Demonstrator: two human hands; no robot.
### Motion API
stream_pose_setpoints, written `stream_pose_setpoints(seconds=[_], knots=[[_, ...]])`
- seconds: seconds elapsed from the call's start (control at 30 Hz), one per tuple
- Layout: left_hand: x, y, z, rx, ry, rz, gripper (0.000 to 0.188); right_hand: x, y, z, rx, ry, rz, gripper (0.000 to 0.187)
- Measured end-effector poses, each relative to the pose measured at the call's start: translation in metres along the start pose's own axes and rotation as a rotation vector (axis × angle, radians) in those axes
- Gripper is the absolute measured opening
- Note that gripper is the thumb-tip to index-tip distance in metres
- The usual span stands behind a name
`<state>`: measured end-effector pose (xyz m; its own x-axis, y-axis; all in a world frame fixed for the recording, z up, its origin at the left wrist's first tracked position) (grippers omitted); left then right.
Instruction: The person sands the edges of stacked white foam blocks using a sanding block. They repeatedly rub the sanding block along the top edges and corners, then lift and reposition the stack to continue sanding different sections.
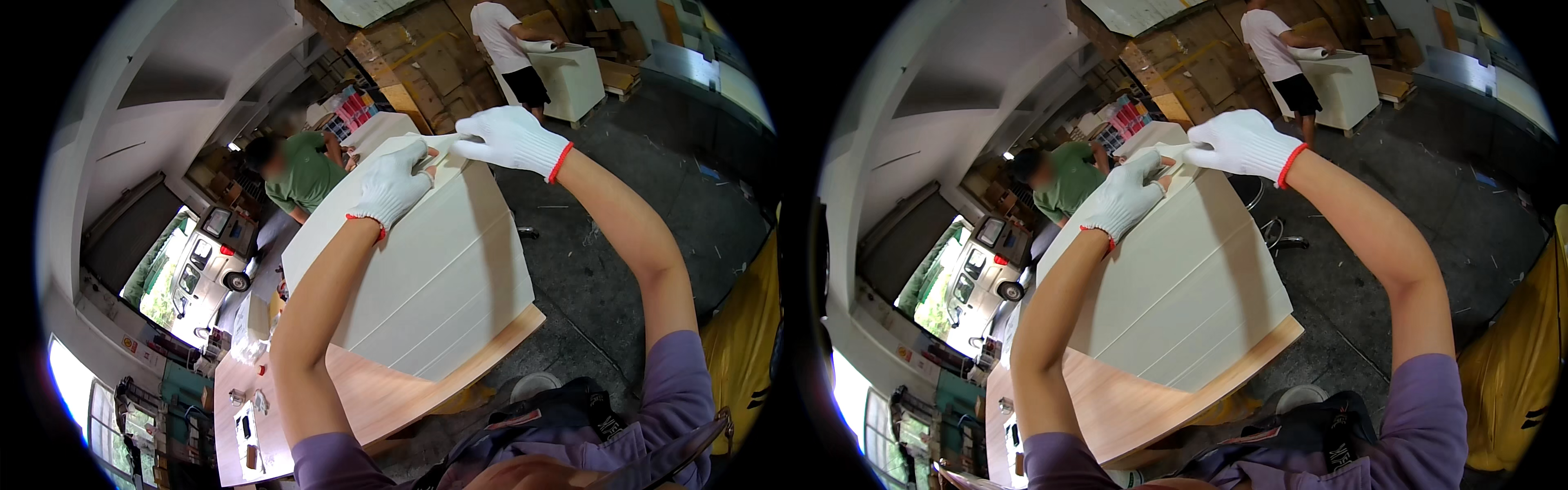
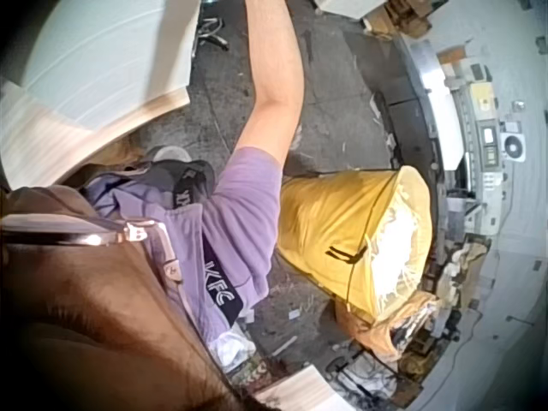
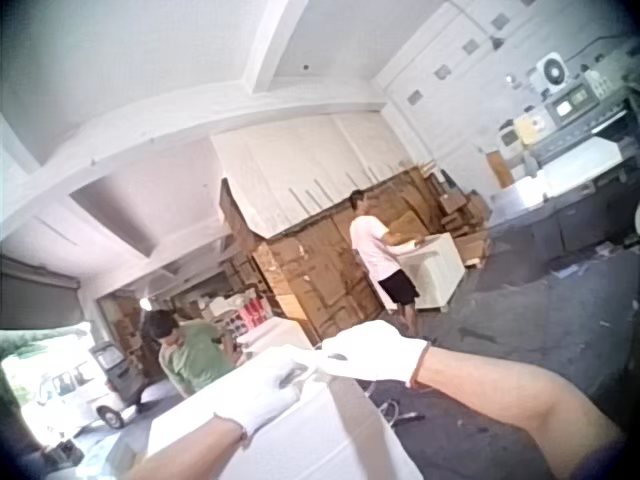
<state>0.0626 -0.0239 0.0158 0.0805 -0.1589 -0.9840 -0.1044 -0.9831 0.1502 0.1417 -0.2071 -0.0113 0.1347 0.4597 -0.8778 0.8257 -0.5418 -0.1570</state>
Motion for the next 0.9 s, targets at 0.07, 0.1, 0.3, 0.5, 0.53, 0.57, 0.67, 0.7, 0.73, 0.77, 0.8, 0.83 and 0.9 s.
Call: stream_pose_setpoints(seconds=[0.07,0.1,0.3,0.5,0.53,0.57,0.67,0.7,0.73,0.77,0.8,0.83,0.9], knots=[[0.001,-0.006,0.0,0.02,-0.003,0.055,0.039,-0.004,-0.005,-0.009,-0.04,0.053,-0.119,0.052],[0.004,-0.009,-0.002,0.041,-0.01,0.084,0.04,-0.002,-0.006,-0.012,-0.057,0.077,-0.177,0.053],[-0.002,0.004,0.021,0.113,-0.01,0.298,0.038,0.034,0.007,-0.017,0.131,0.094,-0.849,0.064],[0.007,-0.014,0.009,0.209,-0.034,0.467,0.044,0.044,0.004,-0.011,0.158,0.327,-0.796,0.064],[0.008,-0.015,0.009,0.227,-0.029,0.479,0.046,0.044,0.004,-0.009,0.155,0.354,-0.776,0.064],[0.008,-0.016,0.009,0.245,-0.024,0.49,0.048,0.044,0.003,-0.007,0.154,0.376,-0.756,0.063],[0.006,-0.012,0.012,0.2,-0.057,0.482,0.049,0.045,0.003,-0.005,0.156,0.395,-0.754,0.056],[0.005,-0.01,0.013,0.196,-0.056,0.477,0.048,0.045,0.004,-0.004,0.159,0.396,-0.762,0.053],[0.004,-0.009,0.014,0.191,-0.055,0.472,0.047,0.045,0.004,-0.004,0.164,0.389,-0.775,0.054],[0.003,-0.007,0.015,0.186,-0.055,0.467,0.046,0.045,0.003,-0.004,0.17,0.383,-0.788,0.054],[0.002,-0.005,0.016,0.194,-0.043,0.467,0.043,0.046,0.003,-0.004,0.177,0.375,-0.801,0.055],[0.001,-0.001,0.017,0.202,-0.031,0.467,0.041,0.046,0.004,-0.003,0.182,0.373,-0.811,0.055],[0.0,0.004,0.019,0.239,0.027,0.534,0.037,0.044,0.001,-0.002,0.188,0.368,-0.834,0.056]])
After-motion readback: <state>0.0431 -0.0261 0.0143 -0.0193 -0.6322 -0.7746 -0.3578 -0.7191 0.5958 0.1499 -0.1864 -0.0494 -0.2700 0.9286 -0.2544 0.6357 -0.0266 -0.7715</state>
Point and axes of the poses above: each hand's wrist, its own z-axis away from the middle knuckle, its own x-axis out of the palm, y = z × x, the point moved 5 cm from there along -z, towards the middle knuckle, and after that the axes turned 11 degrees about -y, right-handed, at the moved point
